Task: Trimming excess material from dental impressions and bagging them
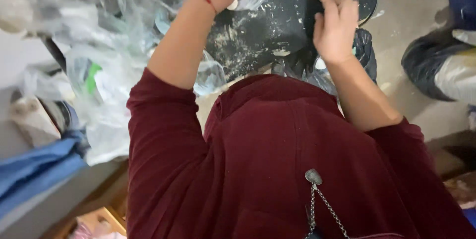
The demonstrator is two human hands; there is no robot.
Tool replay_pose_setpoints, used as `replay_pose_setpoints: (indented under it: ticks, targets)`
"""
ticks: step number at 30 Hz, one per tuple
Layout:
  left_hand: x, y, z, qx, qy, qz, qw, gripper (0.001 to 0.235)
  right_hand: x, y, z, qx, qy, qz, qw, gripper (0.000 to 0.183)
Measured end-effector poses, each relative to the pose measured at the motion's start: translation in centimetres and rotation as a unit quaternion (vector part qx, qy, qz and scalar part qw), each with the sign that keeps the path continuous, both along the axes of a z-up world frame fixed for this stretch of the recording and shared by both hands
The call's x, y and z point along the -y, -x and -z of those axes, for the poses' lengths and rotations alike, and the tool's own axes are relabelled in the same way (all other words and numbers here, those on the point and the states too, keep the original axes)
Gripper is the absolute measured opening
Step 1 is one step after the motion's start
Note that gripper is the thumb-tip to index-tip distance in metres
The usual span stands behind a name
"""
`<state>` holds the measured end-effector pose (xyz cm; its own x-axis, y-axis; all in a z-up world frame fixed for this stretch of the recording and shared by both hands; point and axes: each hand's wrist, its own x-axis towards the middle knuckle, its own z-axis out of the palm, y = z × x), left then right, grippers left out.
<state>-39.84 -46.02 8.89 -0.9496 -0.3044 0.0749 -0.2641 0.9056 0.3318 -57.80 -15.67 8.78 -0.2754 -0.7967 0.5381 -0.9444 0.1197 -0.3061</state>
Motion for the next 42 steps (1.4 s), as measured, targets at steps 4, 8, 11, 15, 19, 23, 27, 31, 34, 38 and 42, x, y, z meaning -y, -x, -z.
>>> replay_pose_setpoints:
  ticks: [4,8,11,15,19,23,27,31,34,38,42]
  targets:
    - [3.2,-0.2,-0.8,0.053,-0.052,0.031,0.997,0.04,4.7,-5.2,-4.8,0.051,0.014,-0.074,0.996,0.056]
    - [3.6,-1.9,-1.4,-0.125,-0.05,0.137,0.981,0.025,9.8,-8.6,-4.3,0.112,-0.124,-0.15,0.974,0.066]
    - [2.7,-2.8,-5.5,-0.123,-0.136,0.093,0.979,0.021,11.3,-8.2,-1.5,0.125,-0.216,-0.127,0.96,0.051]
    - [-0.3,-4.0,-5.8,-0.199,-0.649,0.015,0.734,0.046,10.4,-8.9,-6.3,0.263,-0.247,-0.051,0.931,0.059]
    - [-4.8,-3.4,-2.5,-0.263,-0.681,0.033,0.682,0.06,7.0,-10.0,-7.3,0.211,-0.056,-0.091,0.972,0.083]
    - [-9.5,-1.4,-1.8,-0.264,-0.683,0.012,0.681,0.072,4.3,-9.5,-8.9,0.176,-0.029,-0.028,0.984,0.085]
    - [-14.7,0.7,-1.8,-0.244,-0.63,-0.033,0.736,0.066,1.0,-8.1,-8.7,0.188,0.055,-0.049,0.979,0.052]
    - [-19.7,1.5,-1.0,-0.209,-0.571,-0.082,0.79,0.078,-3.3,-6.9,-7.8,0.278,0.067,-0.083,0.955,0.054]
    - [-22.3,1.3,-0.1,-0.265,-0.59,-0.013,0.763,0.07,-6.1,-6.7,-8.0,0.236,0.054,-0.088,0.966,0.055]
    - [-23.8,1.1,-1.6,-0.275,-0.617,0.035,0.737,0.061,-8.3,-6.1,-7.1,0.178,0.051,-0.094,0.978,0.039]
    - [-24.1,0.7,-2.0,-0.209,-0.624,-0.023,0.752,0.072,-9.0,-5.5,-5.2,0.211,0.08,-0.091,0.97,0.033]
